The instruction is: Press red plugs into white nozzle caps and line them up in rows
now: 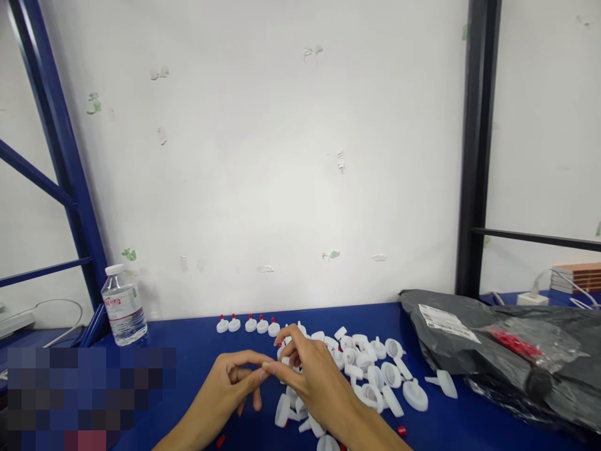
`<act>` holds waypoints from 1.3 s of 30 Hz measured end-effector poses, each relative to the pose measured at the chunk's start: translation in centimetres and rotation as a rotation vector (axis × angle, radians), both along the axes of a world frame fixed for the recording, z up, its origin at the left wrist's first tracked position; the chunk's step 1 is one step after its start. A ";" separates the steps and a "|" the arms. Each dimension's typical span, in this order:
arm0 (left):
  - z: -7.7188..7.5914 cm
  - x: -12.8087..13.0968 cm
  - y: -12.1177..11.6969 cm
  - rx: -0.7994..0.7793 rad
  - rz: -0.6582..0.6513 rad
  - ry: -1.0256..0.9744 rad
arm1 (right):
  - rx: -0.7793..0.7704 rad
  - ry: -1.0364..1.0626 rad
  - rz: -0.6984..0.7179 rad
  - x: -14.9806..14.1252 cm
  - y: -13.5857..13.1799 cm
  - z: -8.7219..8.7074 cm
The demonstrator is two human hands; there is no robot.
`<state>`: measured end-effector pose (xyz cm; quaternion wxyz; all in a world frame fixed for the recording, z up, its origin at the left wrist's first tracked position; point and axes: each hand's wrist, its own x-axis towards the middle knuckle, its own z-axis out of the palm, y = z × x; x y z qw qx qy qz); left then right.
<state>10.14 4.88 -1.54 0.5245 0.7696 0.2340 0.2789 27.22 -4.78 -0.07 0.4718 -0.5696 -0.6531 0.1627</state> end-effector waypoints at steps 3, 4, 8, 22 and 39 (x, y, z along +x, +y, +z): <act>0.0 0.0 0.1 -0.004 0.022 0.007 | 0.042 0.051 -0.052 -0.1 0.0 0.1; 0.0 0.0 0.1 -0.010 0.034 0.002 | 0.048 0.070 -0.062 -0.1 0.1 0.1; 0.2 0.1 0.5 -0.051 0.093 -0.075 | 0.036 0.165 -0.028 -0.2 0.2 0.3; 0.9 -0.4 -0.5 0.049 0.248 -0.108 | 0.071 0.233 -0.059 -0.2 0.1 0.0; 2.0 -0.4 0.5 0.057 0.328 -0.158 | 0.037 0.271 -0.007 -0.8 0.1 0.5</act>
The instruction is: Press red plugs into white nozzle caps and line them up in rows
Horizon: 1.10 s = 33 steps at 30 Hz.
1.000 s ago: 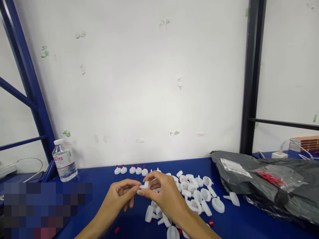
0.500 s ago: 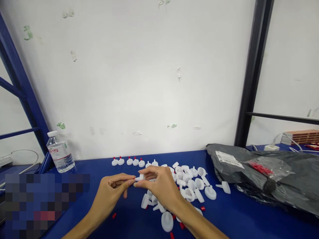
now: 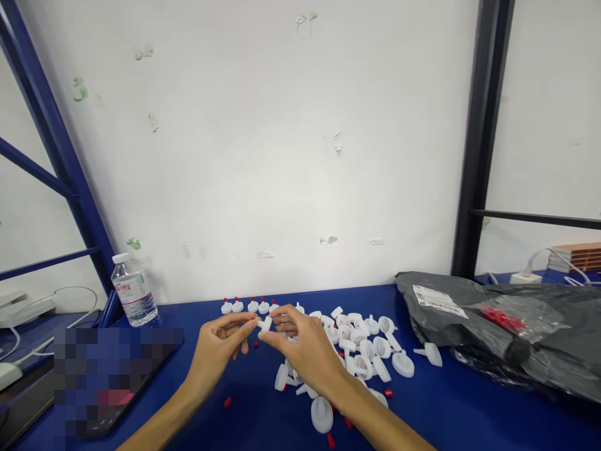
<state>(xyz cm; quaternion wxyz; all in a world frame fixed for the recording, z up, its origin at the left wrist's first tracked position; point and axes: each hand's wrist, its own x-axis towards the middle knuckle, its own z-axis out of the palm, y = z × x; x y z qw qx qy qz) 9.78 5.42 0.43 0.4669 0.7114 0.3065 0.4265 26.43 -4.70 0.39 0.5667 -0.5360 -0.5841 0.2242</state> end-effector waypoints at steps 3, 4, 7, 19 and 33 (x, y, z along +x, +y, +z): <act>0.2 -1.3 2.4 0.182 0.188 0.095 | 0.030 -0.063 -0.085 0.6 -0.4 0.7; 0.3 -1.8 3.3 0.269 0.273 0.167 | 0.039 -0.079 -0.110 0.8 -0.5 0.9; 0.0 -3.6 6.1 0.496 0.475 0.463 | 0.052 -0.121 -0.159 1.2 -0.7 1.3; -2.3 -4.9 10.3 0.483 0.472 0.712 | 0.062 -0.189 -0.177 1.4 -0.9 1.4; -1.7 -1.8 4.7 0.541 -0.107 0.616 | -0.072 -0.765 -0.184 2.8 -0.8 0.5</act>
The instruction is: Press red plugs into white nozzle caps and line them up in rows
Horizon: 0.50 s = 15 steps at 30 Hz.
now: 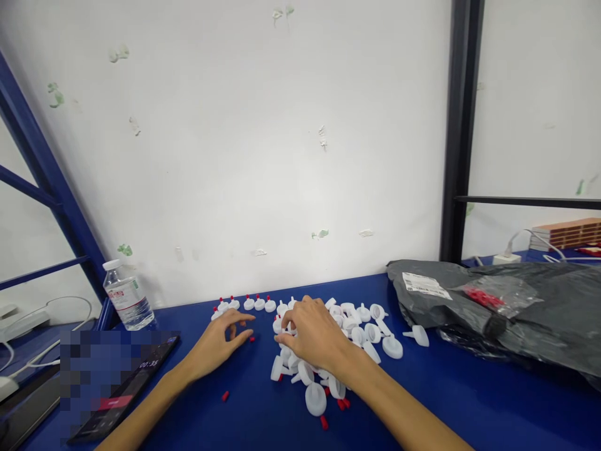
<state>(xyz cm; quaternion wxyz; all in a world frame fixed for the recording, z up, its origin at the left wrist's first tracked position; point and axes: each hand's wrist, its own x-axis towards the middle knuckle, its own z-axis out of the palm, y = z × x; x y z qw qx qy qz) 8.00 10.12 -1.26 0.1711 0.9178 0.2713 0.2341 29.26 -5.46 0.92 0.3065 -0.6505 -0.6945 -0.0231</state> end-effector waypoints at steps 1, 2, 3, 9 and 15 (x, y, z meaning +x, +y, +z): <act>-0.2 0.0 0.0 -0.017 -0.015 0.018 | -0.022 -0.015 -0.001 0.0 0.0 -0.1; -0.5 0.0 0.1 -0.031 -0.029 0.036 | -0.039 -0.023 -0.006 0.0 0.0 -0.1; -0.7 0.0 0.3 -0.039 -0.040 0.049 | -0.050 -0.024 -0.011 0.0 0.0 0.0; -1.4 0.2 1.0 -0.027 -0.086 0.028 | -0.025 -0.009 -0.028 -0.4 -0.1 0.2; -0.9 0.3 0.1 -0.036 -0.048 -0.035 | -0.007 -0.113 -0.051 -0.8 0.6 -0.9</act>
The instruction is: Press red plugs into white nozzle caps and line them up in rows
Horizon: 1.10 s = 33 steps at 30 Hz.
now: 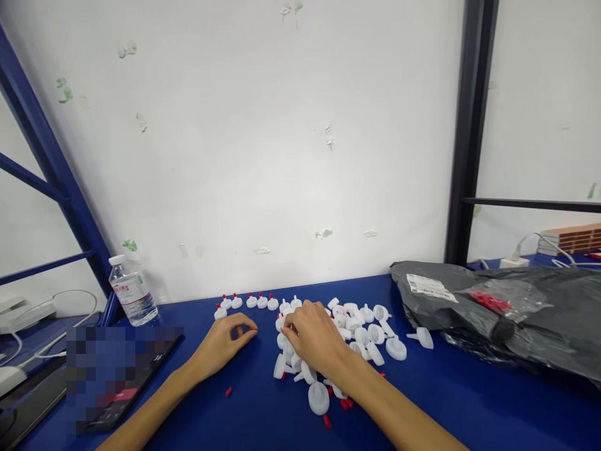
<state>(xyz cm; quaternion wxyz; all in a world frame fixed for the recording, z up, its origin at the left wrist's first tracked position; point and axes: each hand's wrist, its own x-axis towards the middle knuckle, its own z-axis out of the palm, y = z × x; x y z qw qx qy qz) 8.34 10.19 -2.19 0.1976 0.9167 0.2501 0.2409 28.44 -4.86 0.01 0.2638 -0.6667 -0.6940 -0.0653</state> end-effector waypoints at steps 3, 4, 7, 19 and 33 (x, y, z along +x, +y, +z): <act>0.1 0.1 -0.4 -0.008 -0.001 -0.028 | 0.012 0.032 0.001 -0.2 0.3 -0.4; 0.0 0.2 -0.6 -0.011 -0.011 -0.037 | 0.013 0.045 0.001 -0.1 0.4 -0.5; 0.1 0.4 -1.0 -0.013 -0.047 -0.046 | 0.001 0.052 0.016 0.0 0.6 -0.7; 1.1 1.0 -2.8 -0.174 -0.016 -0.058 | 0.002 0.063 0.123 0.2 0.9 -0.7; 0.4 1.3 -1.5 -0.590 -0.018 -0.319 | 0.148 0.482 0.175 0.1 0.2 0.5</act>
